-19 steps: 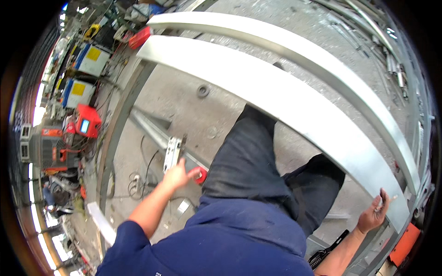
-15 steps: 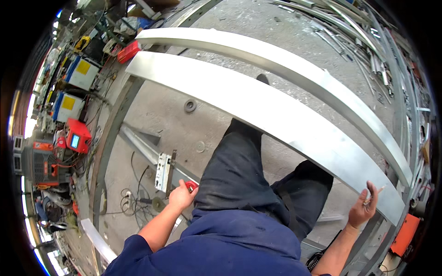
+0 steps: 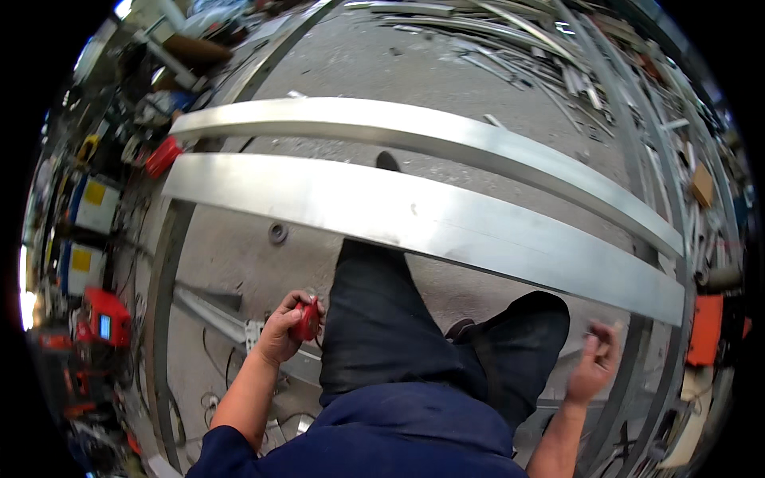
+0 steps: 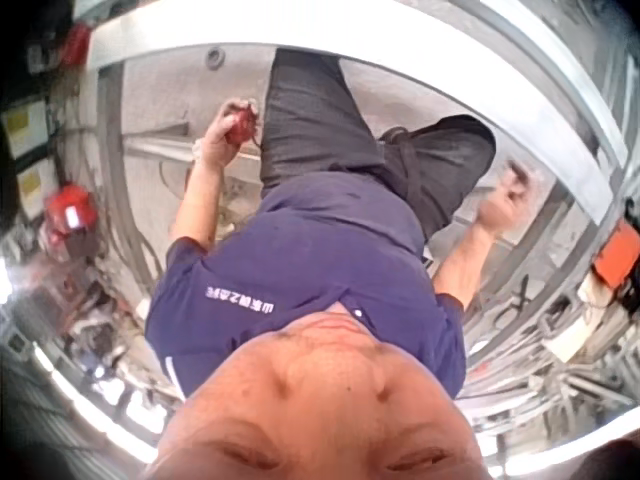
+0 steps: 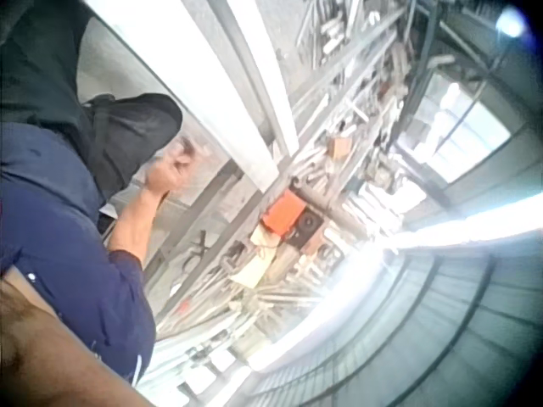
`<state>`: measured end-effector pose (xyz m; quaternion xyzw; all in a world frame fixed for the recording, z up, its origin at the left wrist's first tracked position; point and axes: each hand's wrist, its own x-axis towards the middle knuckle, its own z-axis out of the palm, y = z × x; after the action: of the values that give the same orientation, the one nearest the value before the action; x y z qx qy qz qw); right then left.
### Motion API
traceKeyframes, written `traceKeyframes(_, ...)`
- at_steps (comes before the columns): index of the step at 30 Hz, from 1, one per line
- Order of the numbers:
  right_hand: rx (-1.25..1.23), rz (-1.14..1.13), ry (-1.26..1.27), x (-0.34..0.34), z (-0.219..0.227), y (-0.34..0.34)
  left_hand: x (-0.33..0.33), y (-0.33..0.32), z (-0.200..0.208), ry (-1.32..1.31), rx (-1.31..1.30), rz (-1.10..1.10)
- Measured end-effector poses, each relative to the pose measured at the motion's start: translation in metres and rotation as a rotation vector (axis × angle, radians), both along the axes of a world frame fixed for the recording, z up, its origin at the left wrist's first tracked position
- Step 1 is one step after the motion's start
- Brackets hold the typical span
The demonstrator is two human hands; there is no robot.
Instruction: The person measures and marks a long metal bar using a tape measure and a pencil. They then use a power drill to create holes at the marked locations on the metal bar.
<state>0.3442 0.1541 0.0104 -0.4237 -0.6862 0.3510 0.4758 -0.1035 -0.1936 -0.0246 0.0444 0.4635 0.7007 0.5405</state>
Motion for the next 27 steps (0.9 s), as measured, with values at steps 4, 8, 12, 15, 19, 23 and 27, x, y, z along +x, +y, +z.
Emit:
traceKeyframes(4, -0.226, 0.239, -0.180, -0.065, 0.046, -0.038, 0.022, 0.068, 0.009, 0.263, -0.023, -0.345)
traceKeyframes(8, -0.442, 0.510, -0.233, -0.107, 0.043, -0.052, 0.089, 0.143, 0.043, 0.599, -0.029, -0.733)
traceKeyframes(12, -0.455, 0.752, -0.321, -0.131, 0.027, -0.062, 0.129, 0.180, 0.057, 1.111, -0.056, -0.820)
traceKeyframes(15, -0.418, 0.737, -0.233, -0.127, 0.013, -0.063, 0.134, 0.190, 0.055, 1.240, -0.099, -0.862)
traceKeyframes(19, -0.476, 0.764, -0.195, -0.119, 0.005, -0.061, 0.137, 0.197, 0.054, 1.242, -0.129, -0.978)
traceKeyframes(23, -0.674, 0.777, -0.129, -0.095, 0.007, -0.045, 0.119, 0.200, 0.049, 1.094, -0.195, -1.261)
traceKeyframes(27, -0.569, 0.318, -0.060, 0.031, 0.043, 0.054, 0.046, 0.169, 0.046, 0.767, -0.439, -1.296)
